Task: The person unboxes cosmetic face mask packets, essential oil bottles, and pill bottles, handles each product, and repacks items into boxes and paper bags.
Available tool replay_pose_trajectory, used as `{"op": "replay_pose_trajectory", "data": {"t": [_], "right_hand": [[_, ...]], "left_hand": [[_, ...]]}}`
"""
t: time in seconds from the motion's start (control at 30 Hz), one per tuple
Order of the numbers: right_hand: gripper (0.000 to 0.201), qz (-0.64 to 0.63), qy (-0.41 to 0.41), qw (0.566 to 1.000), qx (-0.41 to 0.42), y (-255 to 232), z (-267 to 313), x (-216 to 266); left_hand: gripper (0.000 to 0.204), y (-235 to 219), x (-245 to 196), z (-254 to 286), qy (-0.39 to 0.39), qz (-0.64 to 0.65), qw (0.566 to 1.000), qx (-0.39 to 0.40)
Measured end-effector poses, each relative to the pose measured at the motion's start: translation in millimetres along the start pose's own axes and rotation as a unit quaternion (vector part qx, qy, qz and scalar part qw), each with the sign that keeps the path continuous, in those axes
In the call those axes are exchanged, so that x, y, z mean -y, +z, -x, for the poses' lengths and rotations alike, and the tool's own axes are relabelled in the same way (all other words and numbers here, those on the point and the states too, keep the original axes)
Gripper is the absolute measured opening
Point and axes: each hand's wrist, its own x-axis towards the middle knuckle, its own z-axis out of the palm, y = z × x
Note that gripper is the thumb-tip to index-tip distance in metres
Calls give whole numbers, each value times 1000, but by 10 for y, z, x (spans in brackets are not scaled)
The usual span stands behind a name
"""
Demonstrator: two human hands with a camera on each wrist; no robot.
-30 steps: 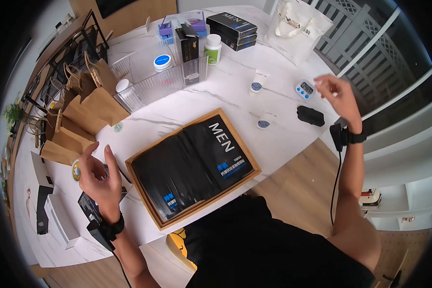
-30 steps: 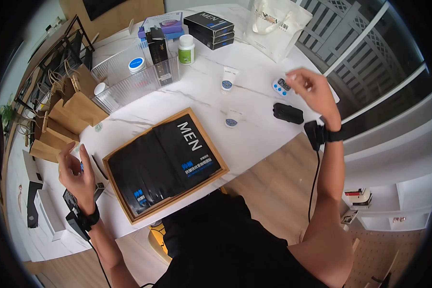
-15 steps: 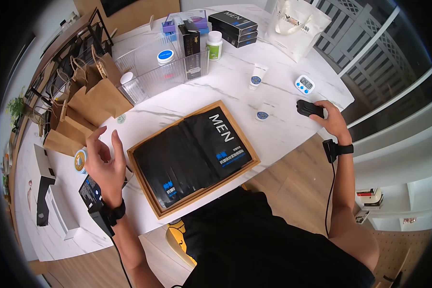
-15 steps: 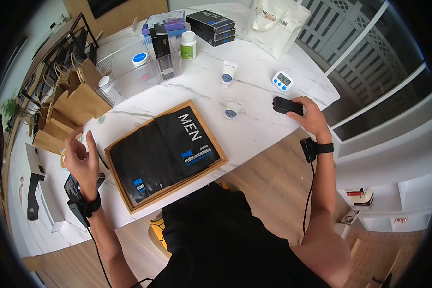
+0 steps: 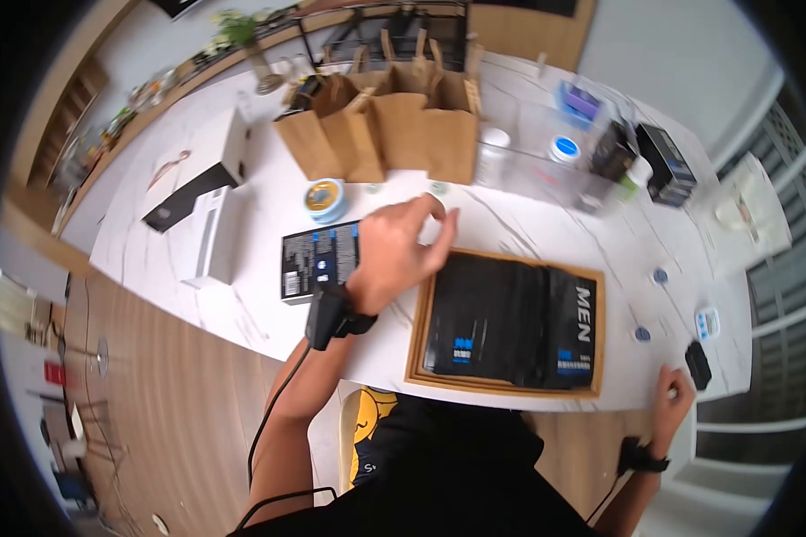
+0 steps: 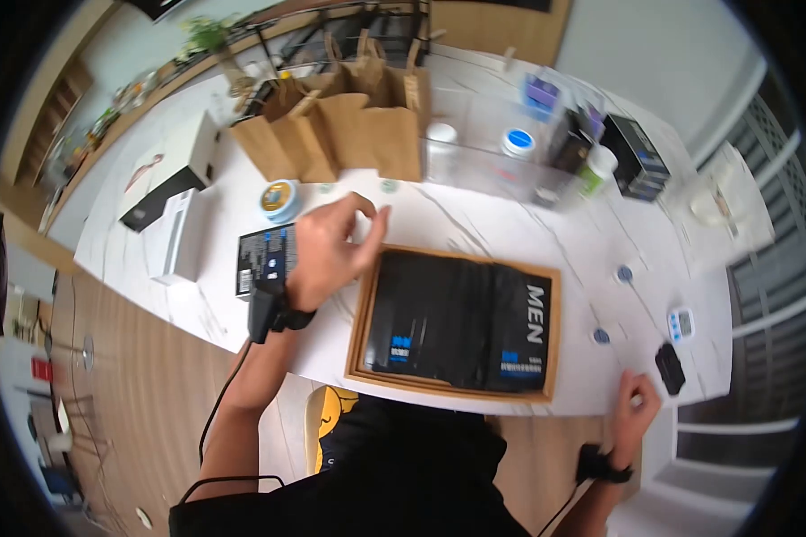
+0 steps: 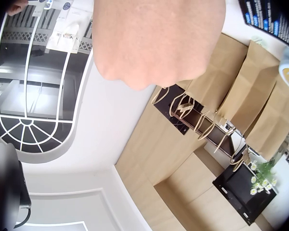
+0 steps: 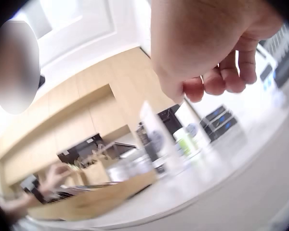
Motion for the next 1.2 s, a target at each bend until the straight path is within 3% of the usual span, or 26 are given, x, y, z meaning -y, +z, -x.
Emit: {"op": "replay_pose_trajectory", "data": {"t": [0.13, 0.2, 0.4, 0.47, 0.57, 0.63, 0.67, 0.73, 0.83, 0.9, 0.93, 1.07, 1.1, 1.2], "right_hand": [[44, -123, 31, 992, 28, 511, 198, 164], [45, -60, 13, 998, -20, 604, 194, 139], [43, -9, -27, 999, -25, 646, 189, 212], [43, -7, -31, 999, -25, 657, 191, 198], [44, 7, -34, 999, -35, 674, 209, 191], [45, 13, -40, 998, -41, 678, 210, 206], [45, 13, -41, 998, -38, 669, 214, 217], [45, 11, -42, 998, -37, 665, 180, 231], [42, 25, -47, 998, -38, 672, 191, 241], [43, 18, -36, 998, -38, 676, 188, 226], [43, 17, -33, 998, -41, 674, 190, 217], [43, 27, -39, 998, -50, 688, 188, 212], [44, 28, -44, 998, -48, 683, 191, 217], [44, 21, -25, 998, -47, 681, 193, 219]], "left_hand": [[34, 31, 39, 16, 10, 5, 1000, -15], [36, 7, 61, 31, -22, -14, 999, 20], [26, -79, 71, -30, -22, -16, 1000, 8], [35, -154, 87, -98, -14, -6, 999, -48], [30, -320, 265, -205, -38, -30, 995, -91], [28, -530, 443, -337, -56, -64, 989, -120], [17, -670, 524, -420, -90, -98, 984, -118], [25, -899, 769, -649, -107, -180, 969, -128], [28, -1128, 1199, -995, -187, -215, 956, -74], [28, -1203, 1422, -1169, -150, -257, 952, -66], [28, -1205, 1367, -1260, -112, -294, 947, -60], [30, -1082, 1140, -1569, -92, -298, 950, 28], [45, -1036, 1141, -1618, -70, -316, 945, 51], [63, -882, 1085, -1772, -57, -381, 915, 117]]}}
